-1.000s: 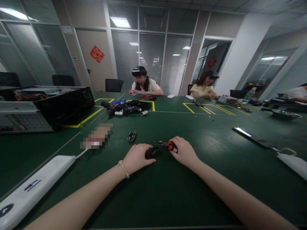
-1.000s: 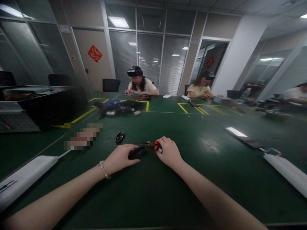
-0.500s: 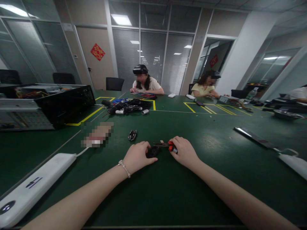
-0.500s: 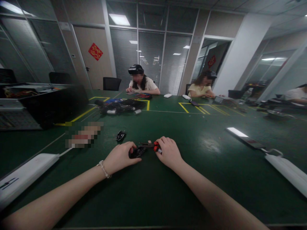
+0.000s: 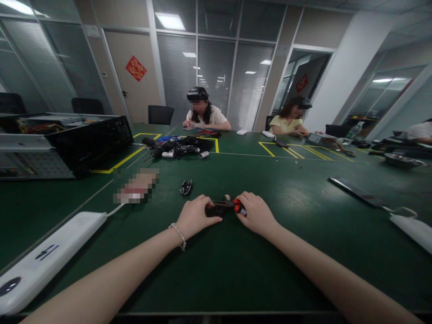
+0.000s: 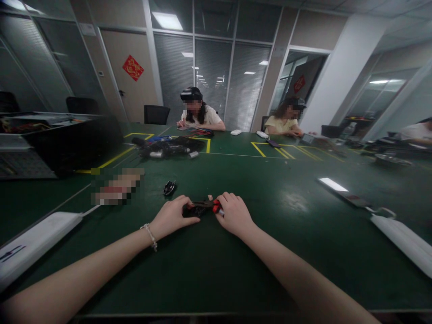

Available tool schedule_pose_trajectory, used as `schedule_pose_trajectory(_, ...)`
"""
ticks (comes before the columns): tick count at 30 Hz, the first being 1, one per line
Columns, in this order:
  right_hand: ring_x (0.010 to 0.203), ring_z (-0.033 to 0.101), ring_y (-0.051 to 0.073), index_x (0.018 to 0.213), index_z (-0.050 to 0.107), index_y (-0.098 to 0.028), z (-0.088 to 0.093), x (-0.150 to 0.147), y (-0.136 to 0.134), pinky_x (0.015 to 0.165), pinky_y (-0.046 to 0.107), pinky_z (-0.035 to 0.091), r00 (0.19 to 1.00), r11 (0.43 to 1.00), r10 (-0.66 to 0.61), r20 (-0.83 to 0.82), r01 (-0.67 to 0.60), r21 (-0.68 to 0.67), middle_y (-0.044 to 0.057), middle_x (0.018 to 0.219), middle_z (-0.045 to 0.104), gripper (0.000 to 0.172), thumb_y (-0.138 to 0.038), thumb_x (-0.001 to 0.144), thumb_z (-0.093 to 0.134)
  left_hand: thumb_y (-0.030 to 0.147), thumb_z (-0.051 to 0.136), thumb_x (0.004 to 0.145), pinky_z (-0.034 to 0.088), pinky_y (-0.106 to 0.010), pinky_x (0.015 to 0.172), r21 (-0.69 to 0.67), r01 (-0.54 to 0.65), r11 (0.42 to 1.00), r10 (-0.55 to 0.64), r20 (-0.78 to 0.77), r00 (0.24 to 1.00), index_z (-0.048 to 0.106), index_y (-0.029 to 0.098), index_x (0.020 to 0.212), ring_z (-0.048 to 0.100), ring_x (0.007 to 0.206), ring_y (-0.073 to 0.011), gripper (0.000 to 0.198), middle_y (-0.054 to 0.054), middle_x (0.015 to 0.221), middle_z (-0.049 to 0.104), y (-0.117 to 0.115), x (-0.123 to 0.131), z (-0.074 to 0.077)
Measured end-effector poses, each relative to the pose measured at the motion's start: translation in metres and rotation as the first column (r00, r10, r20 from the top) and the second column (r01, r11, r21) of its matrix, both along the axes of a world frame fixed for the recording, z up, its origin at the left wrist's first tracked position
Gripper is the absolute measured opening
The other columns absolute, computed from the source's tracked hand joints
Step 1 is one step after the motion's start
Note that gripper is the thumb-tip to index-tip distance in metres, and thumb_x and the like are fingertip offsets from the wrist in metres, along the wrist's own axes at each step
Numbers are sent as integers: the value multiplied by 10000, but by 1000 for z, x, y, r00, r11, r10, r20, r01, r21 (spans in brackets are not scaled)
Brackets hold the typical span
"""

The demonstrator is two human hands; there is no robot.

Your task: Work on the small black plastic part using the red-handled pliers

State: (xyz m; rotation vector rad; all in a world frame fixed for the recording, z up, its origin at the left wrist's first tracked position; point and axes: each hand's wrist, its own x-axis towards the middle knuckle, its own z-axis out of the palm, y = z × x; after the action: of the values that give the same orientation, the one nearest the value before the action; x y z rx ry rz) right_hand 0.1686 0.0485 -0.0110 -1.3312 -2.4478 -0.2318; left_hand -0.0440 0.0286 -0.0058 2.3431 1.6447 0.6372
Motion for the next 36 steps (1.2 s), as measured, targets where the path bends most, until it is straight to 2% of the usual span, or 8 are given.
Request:
schedule_pose_trajectory(8, 832, 473, 191, 935, 513, -182, 2, 0, -1, 714, 302, 357, 1000, 1000, -6, 19, 6, -23, 66, 921, 522, 253, -246, 690, 524, 518, 621, 632, 402, -271, 629, -54, 4, 999, -3, 13, 1000, 551, 210, 843, 568, 771, -181, 380, 6, 857, 589, 3, -3, -1)
schedule_pose_trajectory(23, 806, 487, 185, 908, 539, -194, 4, -3, -3, 675, 289, 367, 997, 999, -29, 69, 30, -20, 60, 888, 547, 197, -250, 720, 520, 499, 629, 635, 386, -263, 597, -15, 25, 1000, -24, 41, 999, 543, 205, 798, 561, 729, -179, 347, 9, 821, 587, 5, -4, -2)
schedule_pose_trajectory(36, 814, 496, 186, 919, 529, -189, 2, 6, 4, 693, 305, 387, 1000, 998, -27, 10, 27, -48, 57, 910, 541, 226, -258, 704, 534, 501, 623, 640, 396, -264, 612, -56, 27, 998, -24, 52, 998, 549, 213, 835, 562, 747, -173, 356, 10, 860, 589, 4, -5, 0)
